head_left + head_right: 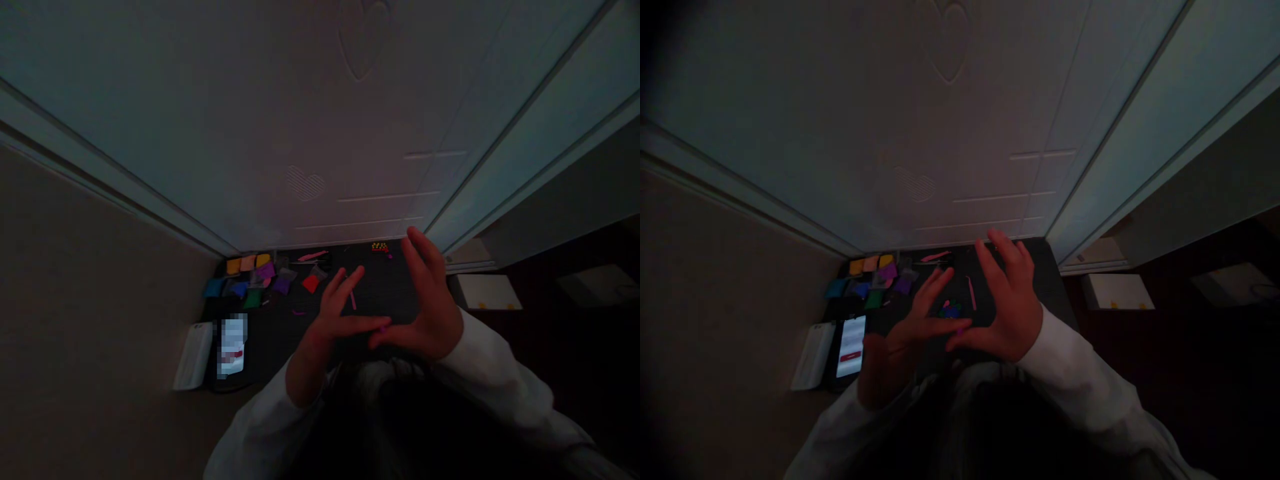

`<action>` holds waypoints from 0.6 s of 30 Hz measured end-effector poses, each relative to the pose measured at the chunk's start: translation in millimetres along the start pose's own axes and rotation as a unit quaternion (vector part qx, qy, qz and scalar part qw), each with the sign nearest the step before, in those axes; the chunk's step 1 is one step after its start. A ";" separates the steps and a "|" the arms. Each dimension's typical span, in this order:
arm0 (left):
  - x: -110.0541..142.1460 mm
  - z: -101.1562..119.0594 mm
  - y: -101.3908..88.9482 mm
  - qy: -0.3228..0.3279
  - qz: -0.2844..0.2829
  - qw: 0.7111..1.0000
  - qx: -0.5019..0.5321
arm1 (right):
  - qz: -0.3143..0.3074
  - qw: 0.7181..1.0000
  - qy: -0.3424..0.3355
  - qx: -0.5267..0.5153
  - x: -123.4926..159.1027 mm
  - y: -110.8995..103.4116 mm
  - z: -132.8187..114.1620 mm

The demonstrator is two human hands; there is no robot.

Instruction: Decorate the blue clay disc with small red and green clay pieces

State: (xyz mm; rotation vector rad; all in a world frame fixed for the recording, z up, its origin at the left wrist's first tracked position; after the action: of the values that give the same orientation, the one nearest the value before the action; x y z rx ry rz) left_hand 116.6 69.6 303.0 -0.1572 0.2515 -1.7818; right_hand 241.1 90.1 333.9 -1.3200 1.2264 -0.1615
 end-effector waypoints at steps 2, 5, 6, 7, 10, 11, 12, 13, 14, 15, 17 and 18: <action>0.9 4.0 2.5 -0.001 -0.003 1.000 0.009 | -0.005 1.000 -0.008 -0.005 -0.9 0.4 -2.2; 2.9 9.5 2.2 -0.003 0.009 1.000 0.024 | -0.002 1.000 -0.006 0.000 -1.5 -0.5 -1.3; 3.5 10.5 1.6 -0.004 0.013 0.999 0.032 | 0.001 1.000 -0.002 0.002 -1.5 -1.2 -0.3; 4.1 11.2 1.4 -0.005 0.015 0.999 0.039 | 0.004 1.000 0.001 0.002 -1.4 -1.8 0.5; 5.0 13.2 4.2 0.002 0.005 0.999 0.054 | 0.002 1.000 -0.003 -0.004 -1.5 -1.5 -1.0; 5.1 14.1 6.0 0.006 -0.003 0.998 0.059 | -0.002 1.000 -0.006 -0.006 -1.6 -0.7 -2.4; 5.0 15.0 7.9 0.011 -0.009 0.998 0.063 | -0.004 1.000 -0.009 -0.008 -1.9 -0.1 -3.9; 4.7 15.9 9.7 0.015 -0.014 0.998 0.067 | -0.005 1.000 -0.011 -0.010 -2.1 0.4 -5.2; 4.2 16.6 11.3 0.018 -0.018 0.997 0.070 | -0.005 1.000 -0.012 -0.011 -2.3 0.8 -6.1; 3.6 17.2 12.9 0.020 -0.021 0.997 0.071 | -0.003 1.000 -0.013 -0.013 -2.4 0.8 -6.7; 2.0 16.3 15.3 0.007 -0.022 0.998 0.061 | 0.002 1.000 -0.012 -0.018 -2.5 0.8 -7.1; 1.3 15.2 16.4 -0.004 -0.023 0.998 0.052 | 0.002 1.000 -0.013 -0.019 -2.4 0.8 -7.2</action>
State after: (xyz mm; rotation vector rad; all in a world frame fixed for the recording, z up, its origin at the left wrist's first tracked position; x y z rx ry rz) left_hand 135.5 63.7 313.4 -0.0959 0.1508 -1.8350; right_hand 234.3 87.5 336.3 -1.3489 1.2152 -0.1184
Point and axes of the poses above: each hand's wrist, its own x-axis away from the middle knuckle, its own y-axis out of the palm, z = x × y, the point moved 7 cm from there along -x, towards the middle knuckle, and after that the axes turned 11 degrees about x, right-handed, at the moved point
